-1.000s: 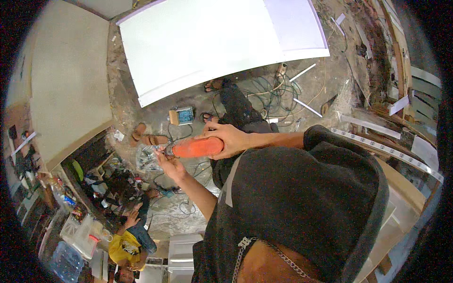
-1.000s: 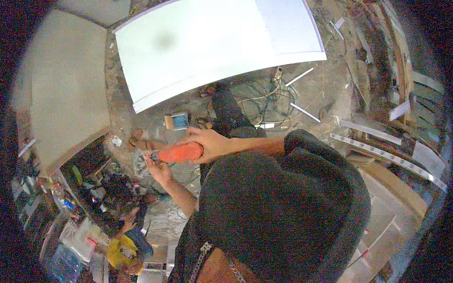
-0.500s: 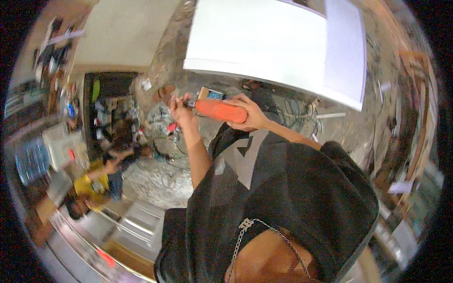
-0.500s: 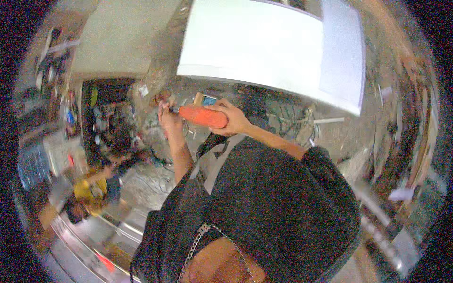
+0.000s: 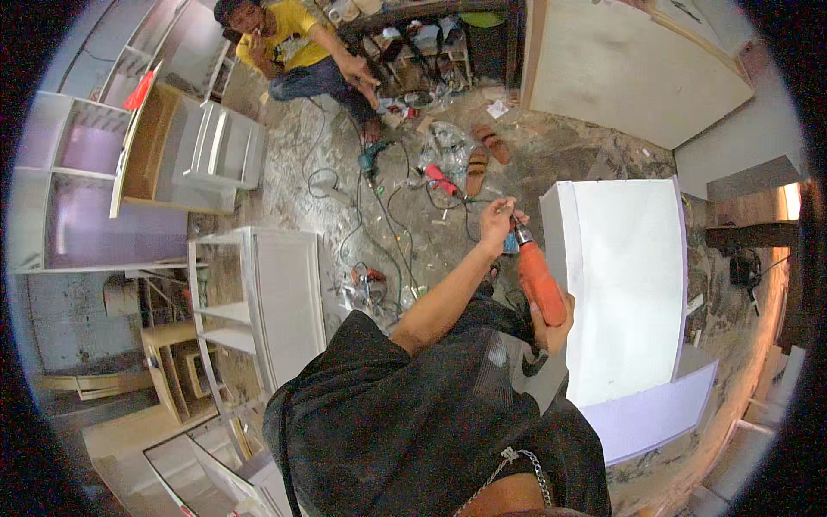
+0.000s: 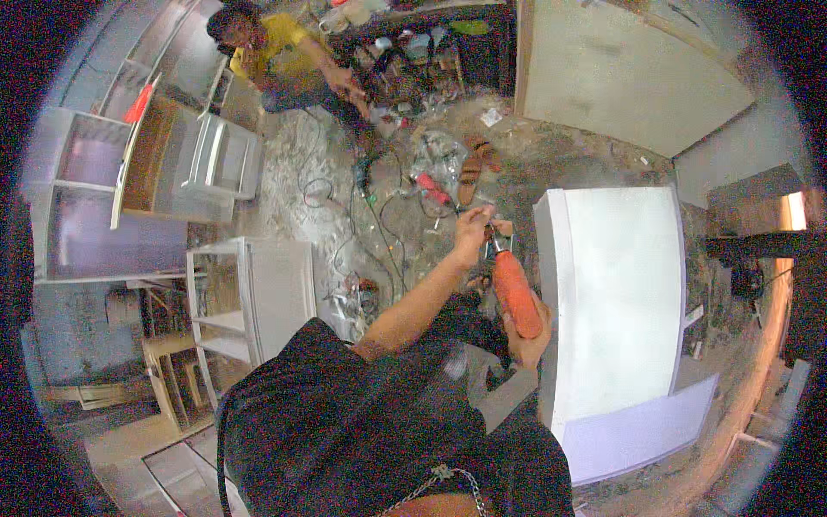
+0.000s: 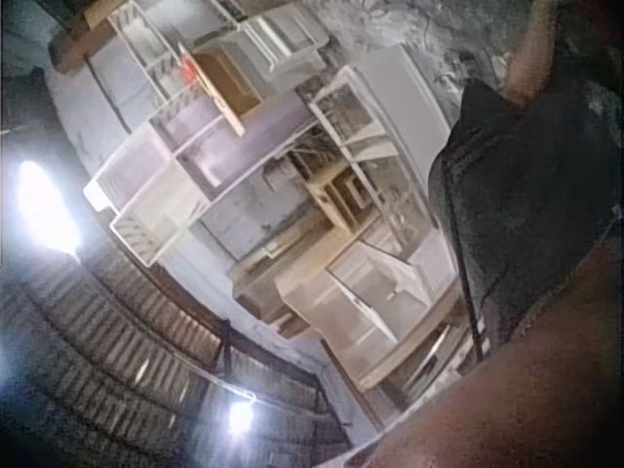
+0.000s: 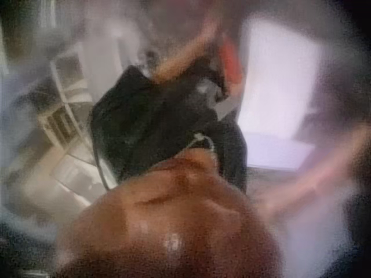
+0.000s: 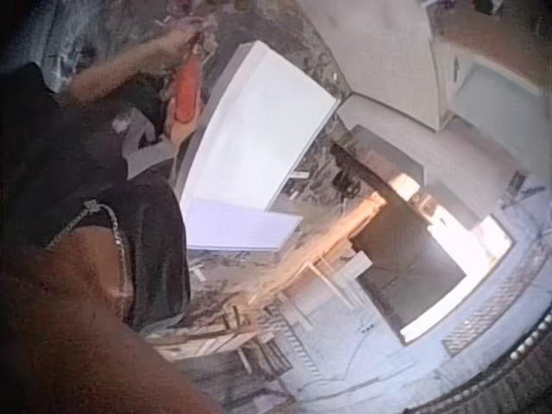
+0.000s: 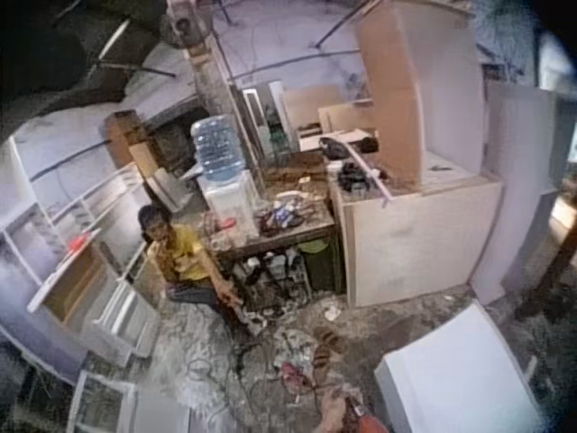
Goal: The person uses a power drill to create holes in a white wooden panel, then picks up screws from a box and positions the drill over the panel.
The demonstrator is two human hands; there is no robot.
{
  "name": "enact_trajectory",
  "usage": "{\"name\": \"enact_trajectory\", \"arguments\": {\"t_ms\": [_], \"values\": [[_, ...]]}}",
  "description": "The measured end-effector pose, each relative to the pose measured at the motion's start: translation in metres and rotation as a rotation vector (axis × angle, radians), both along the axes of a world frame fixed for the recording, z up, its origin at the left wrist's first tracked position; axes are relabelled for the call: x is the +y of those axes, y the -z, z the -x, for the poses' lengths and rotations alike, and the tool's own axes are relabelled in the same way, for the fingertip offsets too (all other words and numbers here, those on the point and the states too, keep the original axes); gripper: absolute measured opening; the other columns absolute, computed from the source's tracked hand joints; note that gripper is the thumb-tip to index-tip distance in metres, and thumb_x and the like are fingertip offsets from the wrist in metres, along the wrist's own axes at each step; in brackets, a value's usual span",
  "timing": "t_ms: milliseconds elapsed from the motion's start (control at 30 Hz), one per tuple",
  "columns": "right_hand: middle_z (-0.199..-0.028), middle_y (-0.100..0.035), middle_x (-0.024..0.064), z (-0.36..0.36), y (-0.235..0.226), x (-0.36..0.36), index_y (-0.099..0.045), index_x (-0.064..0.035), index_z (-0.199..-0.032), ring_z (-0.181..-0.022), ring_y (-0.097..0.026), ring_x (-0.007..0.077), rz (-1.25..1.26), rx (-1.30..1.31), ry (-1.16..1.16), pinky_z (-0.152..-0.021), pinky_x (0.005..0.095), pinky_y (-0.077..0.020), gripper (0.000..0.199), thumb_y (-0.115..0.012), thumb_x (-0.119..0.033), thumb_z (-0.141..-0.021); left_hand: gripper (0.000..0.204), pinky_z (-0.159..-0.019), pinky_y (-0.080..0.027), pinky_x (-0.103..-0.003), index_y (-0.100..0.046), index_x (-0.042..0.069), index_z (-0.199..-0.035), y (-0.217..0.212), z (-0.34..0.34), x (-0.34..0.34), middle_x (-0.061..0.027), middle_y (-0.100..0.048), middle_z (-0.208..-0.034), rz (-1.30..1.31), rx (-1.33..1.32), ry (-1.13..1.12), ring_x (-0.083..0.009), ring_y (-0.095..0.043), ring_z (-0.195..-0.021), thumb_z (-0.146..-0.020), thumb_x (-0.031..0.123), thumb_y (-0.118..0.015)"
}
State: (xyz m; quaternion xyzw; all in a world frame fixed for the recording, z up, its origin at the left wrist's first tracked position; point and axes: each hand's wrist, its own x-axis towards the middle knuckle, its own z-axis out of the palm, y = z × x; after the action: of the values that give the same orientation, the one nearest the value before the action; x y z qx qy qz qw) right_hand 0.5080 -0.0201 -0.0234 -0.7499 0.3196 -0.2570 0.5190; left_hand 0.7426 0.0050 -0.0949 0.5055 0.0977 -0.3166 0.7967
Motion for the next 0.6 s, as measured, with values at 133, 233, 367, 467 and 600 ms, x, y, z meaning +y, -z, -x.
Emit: {"name": "enact_trajectory", "arguments": {"t_ms": [133, 233, 367, 467, 600], "values": [[-0.113, -0.06, 0.0161, -0.013, -0.019, -0.026, -0.057, -0.0001, -0.121, -0.104, -0.058, 0.0269, -0.095, 0.054, 0.028, -0.095, 0.0371, -0.0436, 0.055, -0.079, -0.016, -0.073, 0.008, -0.064, -0.051, -0.037, -0.057, -0.001, -0.093, 0.01, -0.012, -0.024, -0.0119, -0.062, -0.077, 0.089, 0.056, 0.111, -0.0228, -0.061, -0.068, -0.092, 0.006, -0.053], [-0.11, -0.059, 0.0131, -0.01, -0.017, -0.06, -0.058, 0.0005, -0.119, -0.103, -0.058, 0.0249, -0.13, 0.058, 0.075, -0.093, 0.0354, -0.0446, 0.054, -0.08, -0.017, -0.073, 0.011, -0.067, -0.05, -0.033, -0.054, -0.003, -0.098, 0.03, -0.003, -0.056, -0.0112, -0.06, -0.085, 0.088, 0.24, 0.091, -0.0204, -0.057, -0.071, -0.095, 0.006, -0.048], [-0.111, -0.059, 0.0118, 0.004, 0.029, -0.11, -0.054, 0.002, -0.123, -0.105, -0.058, 0.0216, -0.411, 0.114, 0.246, -0.094, 0.035, -0.0442, 0.06, -0.08, -0.017, -0.073, 0.015, -0.068, -0.05, -0.035, -0.049, -0.004, -0.101, 0.079, 0.023, -0.134, -0.0118, -0.056, -0.089, -0.165, 0.313, 0.16, -0.0196, -0.055, -0.072, -0.1, 0.008, -0.04], [-0.117, -0.058, 0.0115, 0.021, 0.083, -0.159, -0.053, 0.0023, -0.123, -0.109, -0.057, 0.0212, -0.659, 0.193, 0.302, -0.095, 0.0347, -0.0439, 0.059, -0.079, -0.015, -0.073, 0.019, -0.074, -0.051, -0.036, -0.048, -0.005, -0.104, 0.177, 0.055, -0.162, -0.0112, -0.054, -0.088, -0.057, 0.532, 0.24, -0.0207, -0.057, -0.077, -0.102, 0.011, -0.038], [-0.12, -0.057, 0.0122, 0.039, 0.148, -0.221, -0.049, 0.0006, -0.125, -0.112, -0.055, 0.0211, -0.713, 0.372, 0.35, -0.097, 0.0339, -0.0427, 0.06, -0.078, -0.012, -0.074, 0.026, -0.08, -0.052, -0.035, -0.049, -0.006, -0.111, 0.287, 0.12, -0.205, -0.0089, -0.054, -0.088, -0.026, 0.779, 0.168, -0.022, -0.059, -0.085, -0.102, 0.015, -0.038]]}}
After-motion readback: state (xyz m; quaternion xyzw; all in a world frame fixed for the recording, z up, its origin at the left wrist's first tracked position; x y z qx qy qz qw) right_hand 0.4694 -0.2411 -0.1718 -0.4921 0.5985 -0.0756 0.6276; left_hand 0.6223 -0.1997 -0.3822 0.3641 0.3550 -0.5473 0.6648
